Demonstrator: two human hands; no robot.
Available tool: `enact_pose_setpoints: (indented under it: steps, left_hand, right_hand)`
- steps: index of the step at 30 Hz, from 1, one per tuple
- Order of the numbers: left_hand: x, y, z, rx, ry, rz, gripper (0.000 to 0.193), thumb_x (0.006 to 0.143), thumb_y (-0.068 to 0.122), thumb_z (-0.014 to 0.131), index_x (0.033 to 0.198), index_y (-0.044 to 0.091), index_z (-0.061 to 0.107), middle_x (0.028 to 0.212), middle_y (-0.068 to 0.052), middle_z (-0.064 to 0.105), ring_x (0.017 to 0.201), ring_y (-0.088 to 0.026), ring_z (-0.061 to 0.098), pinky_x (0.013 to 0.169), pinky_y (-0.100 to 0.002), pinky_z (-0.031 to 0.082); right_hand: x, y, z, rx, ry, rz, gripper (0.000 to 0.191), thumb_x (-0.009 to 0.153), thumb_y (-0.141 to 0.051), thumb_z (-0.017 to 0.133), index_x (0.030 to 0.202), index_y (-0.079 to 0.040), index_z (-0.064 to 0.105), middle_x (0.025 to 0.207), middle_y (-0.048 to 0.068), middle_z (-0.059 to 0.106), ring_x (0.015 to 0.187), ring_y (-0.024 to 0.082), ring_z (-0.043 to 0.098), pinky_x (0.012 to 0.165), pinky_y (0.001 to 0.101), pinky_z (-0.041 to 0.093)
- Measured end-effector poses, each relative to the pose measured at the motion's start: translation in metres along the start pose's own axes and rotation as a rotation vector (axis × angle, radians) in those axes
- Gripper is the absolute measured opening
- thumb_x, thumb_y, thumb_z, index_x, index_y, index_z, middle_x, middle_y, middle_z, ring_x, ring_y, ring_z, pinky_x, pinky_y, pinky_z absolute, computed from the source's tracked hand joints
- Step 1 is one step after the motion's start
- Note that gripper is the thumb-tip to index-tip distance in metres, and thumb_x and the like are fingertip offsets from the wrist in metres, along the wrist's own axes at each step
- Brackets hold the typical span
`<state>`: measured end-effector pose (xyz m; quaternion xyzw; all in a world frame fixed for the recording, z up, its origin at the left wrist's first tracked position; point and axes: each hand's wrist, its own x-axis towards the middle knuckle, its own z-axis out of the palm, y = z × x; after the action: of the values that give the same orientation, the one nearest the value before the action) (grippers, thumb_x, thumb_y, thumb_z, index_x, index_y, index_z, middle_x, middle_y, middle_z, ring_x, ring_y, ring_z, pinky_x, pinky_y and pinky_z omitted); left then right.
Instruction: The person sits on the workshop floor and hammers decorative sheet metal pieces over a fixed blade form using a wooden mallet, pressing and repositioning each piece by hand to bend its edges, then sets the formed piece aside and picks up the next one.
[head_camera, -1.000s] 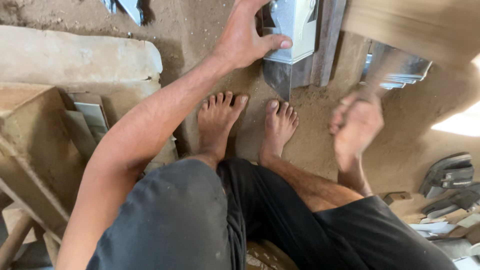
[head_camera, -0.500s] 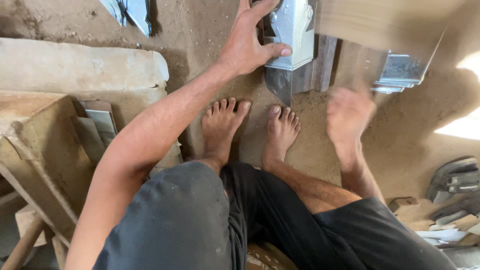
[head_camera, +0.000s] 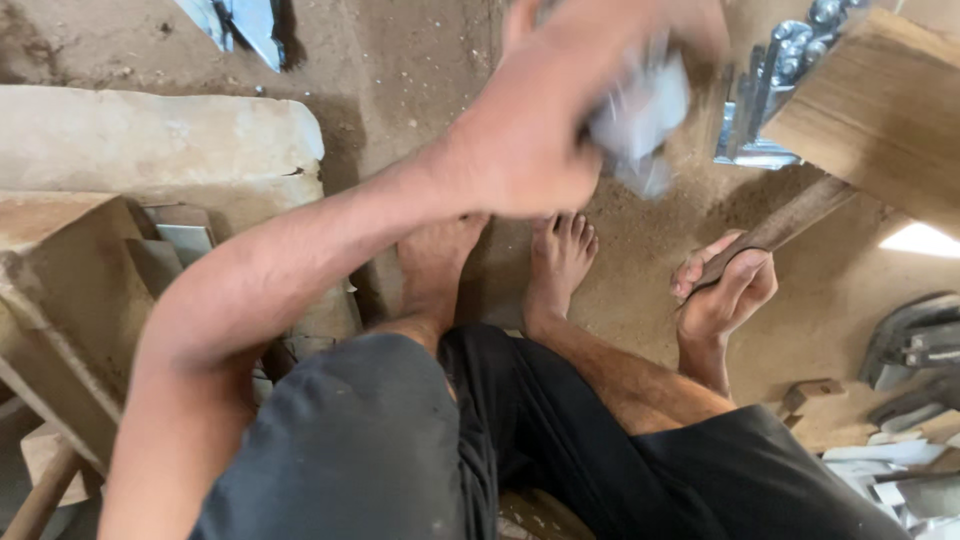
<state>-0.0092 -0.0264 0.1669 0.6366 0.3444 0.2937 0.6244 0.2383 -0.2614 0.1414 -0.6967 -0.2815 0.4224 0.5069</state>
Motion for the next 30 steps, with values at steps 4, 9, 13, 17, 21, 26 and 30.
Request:
enact_pose_setpoints:
  steps: [4, 9, 13, 17, 21, 26, 30]
  left_hand:
    - [0.002, -0.032, 0.006, 0.899, -0.233, 0.566, 0.067, 0.074, 0.001, 0.077, 0.137, 0.014, 0.059, 0.134, -0.007, 0.062, 0.138, -0.029, 0.050, 0.123, -0.058, 0.018]
    - [-0.024, -0.112, -0.010, 0.410, 0.201, 0.034, 0.069, 0.092, 0.023, 0.083, 0.151, 0.015, 0.047, 0.153, -0.014, 0.051, 0.151, -0.033, 0.041, 0.128, -0.045, 0.028]
    - [-0.040, -0.162, -0.013, 0.276, 0.180, -0.031, 0.121, 0.084, 0.056, 0.101, 0.164, 0.007, 0.025, 0.164, -0.024, 0.032, 0.156, -0.041, 0.030, 0.131, -0.051, 0.032]
    - [-0.042, -0.177, 0.001, 0.291, 0.167, -0.096, 0.126, 0.076, 0.060, 0.099, 0.164, 0.006, 0.025, 0.164, -0.023, 0.032, 0.158, -0.041, 0.029, 0.131, -0.051, 0.032]
    - [-0.042, -0.171, 0.005, 0.254, 0.191, -0.093, 0.125, 0.078, 0.058, 0.101, 0.165, 0.007, 0.027, 0.165, -0.021, 0.034, 0.159, -0.038, 0.031, 0.134, -0.049, 0.033]
    - [-0.042, -0.163, 0.002, 0.219, 0.221, -0.087, 0.118, 0.078, 0.050, 0.103, 0.162, 0.005, 0.032, 0.162, -0.022, 0.036, 0.156, -0.038, 0.036, 0.131, -0.047, 0.037]
    - [-0.041, -0.162, 0.004, 0.218, 0.223, -0.089, 0.118, 0.078, 0.050, 0.101, 0.161, 0.004, 0.031, 0.160, -0.021, 0.040, 0.155, -0.037, 0.038, 0.132, -0.046, 0.036]
  right_hand:
    - [-0.001, 0.003, 0.004, 0.067, 0.005, 0.048, 0.056, 0.110, -0.058, 0.051, 0.105, -0.002, 0.048, 0.070, 0.006, 0.045, 0.053, 0.015, 0.045, 0.048, 0.0295, 0.039]
    - [-0.008, 0.001, 0.010, -0.075, -0.051, 0.087, 0.054, 0.112, -0.054, 0.052, 0.103, -0.001, 0.050, 0.068, 0.007, 0.048, 0.051, 0.015, 0.046, 0.047, 0.0290, 0.038]
    - [-0.010, -0.008, 0.013, -0.082, -0.139, -0.001, 0.051, 0.113, -0.051, 0.054, 0.105, 0.000, 0.051, 0.072, 0.007, 0.051, 0.051, 0.014, 0.049, 0.046, 0.0278, 0.039]
    - [0.008, -0.011, 0.019, -0.053, -0.157, -0.248, 0.047, 0.111, -0.050, 0.053, 0.103, -0.004, 0.055, 0.077, 0.008, 0.053, 0.054, 0.015, 0.053, 0.046, 0.0264, 0.043]
    - [0.024, -0.011, 0.018, -0.600, -0.213, -0.278, 0.033, 0.116, -0.036, 0.053, 0.100, -0.008, 0.062, 0.079, 0.011, 0.059, 0.059, 0.017, 0.054, 0.049, 0.0307, 0.045]
    - [0.016, -0.008, 0.009, 0.096, -0.081, -0.290, 0.036, 0.114, -0.040, 0.054, 0.100, -0.007, 0.060, 0.077, 0.010, 0.058, 0.057, 0.017, 0.055, 0.048, 0.0314, 0.044]
    - [0.011, 0.003, 0.009, -0.426, -0.153, -0.288, 0.038, 0.113, -0.042, 0.055, 0.099, -0.007, 0.058, 0.076, 0.010, 0.057, 0.054, 0.018, 0.055, 0.047, 0.0319, 0.043]
